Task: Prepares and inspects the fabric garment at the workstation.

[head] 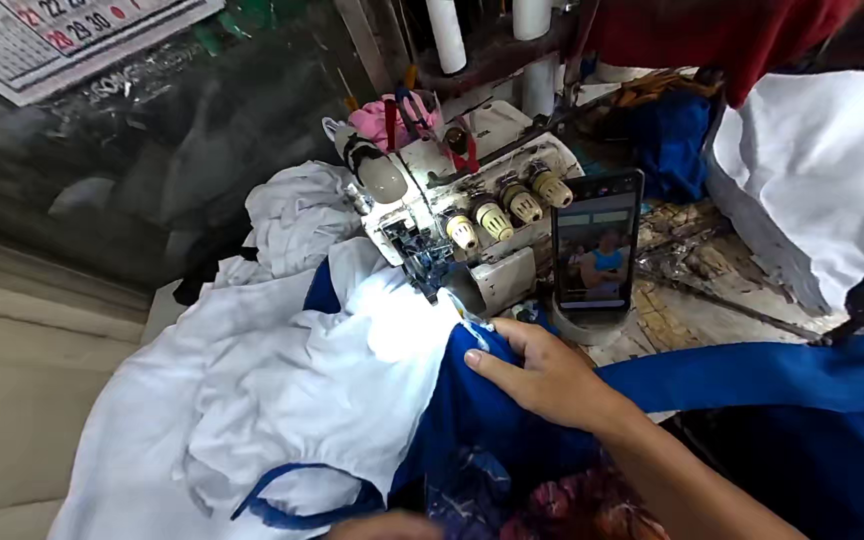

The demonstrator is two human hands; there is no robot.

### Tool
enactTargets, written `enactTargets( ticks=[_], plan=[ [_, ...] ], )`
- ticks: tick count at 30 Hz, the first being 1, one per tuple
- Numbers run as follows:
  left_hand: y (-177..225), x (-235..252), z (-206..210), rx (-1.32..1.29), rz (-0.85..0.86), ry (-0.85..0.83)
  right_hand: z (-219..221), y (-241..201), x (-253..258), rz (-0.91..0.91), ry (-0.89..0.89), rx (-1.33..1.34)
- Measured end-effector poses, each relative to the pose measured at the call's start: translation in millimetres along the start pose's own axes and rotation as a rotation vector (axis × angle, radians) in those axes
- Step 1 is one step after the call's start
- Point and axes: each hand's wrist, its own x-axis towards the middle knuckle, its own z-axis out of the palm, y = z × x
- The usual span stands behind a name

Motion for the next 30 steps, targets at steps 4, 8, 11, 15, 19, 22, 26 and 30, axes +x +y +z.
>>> enactTargets(
  ticks=[4, 8, 11, 15, 19, 22, 26, 30],
  plan=[
    [-72.7, 74.7, 79.7, -0.485, -0.027, 0.244, 2.4, -2.5, -9.0, 0.026, 0.028, -0.127],
    [-56.6, 67.2, 94.0, -0.428, 0.101, 0.55, 4.7, -2.6, -9.7, -0.034, 0.132, -0.258],
    [-28.8, 14.8, 68.2, -0.083, 0.306, 0.863, 2.3, 2.1, -6.2, -0.15, 0.238, -0.386],
    [-2.3, 62.5, 74.8, -0.553, 0.432, 1.018, 9.5, 8.9, -8.6, -0.21, 0.299, -0.434],
    [-7.1, 117.1, 102.9, -0.589, 0.275, 1.059, 3.8, 12.4, -12.6, -0.199, 0.323, -0.463],
    [-3.6, 89.9, 81.2, -0.354, 0.33, 1.089, -11.7, 10.1, -19.8, -0.12, 0.229, -0.261],
    [6.9, 87.2, 68.2, -0.301, 0.381, 1.107, -8.4, 3.1, -19.3, 0.024, 0.04, 0.225],
    [9.5, 92.3, 64.1, -0.337, 0.401, 0.933, -10.4, -1.1, -20.9, -0.039, 0.086, 0.116]
  ],
)
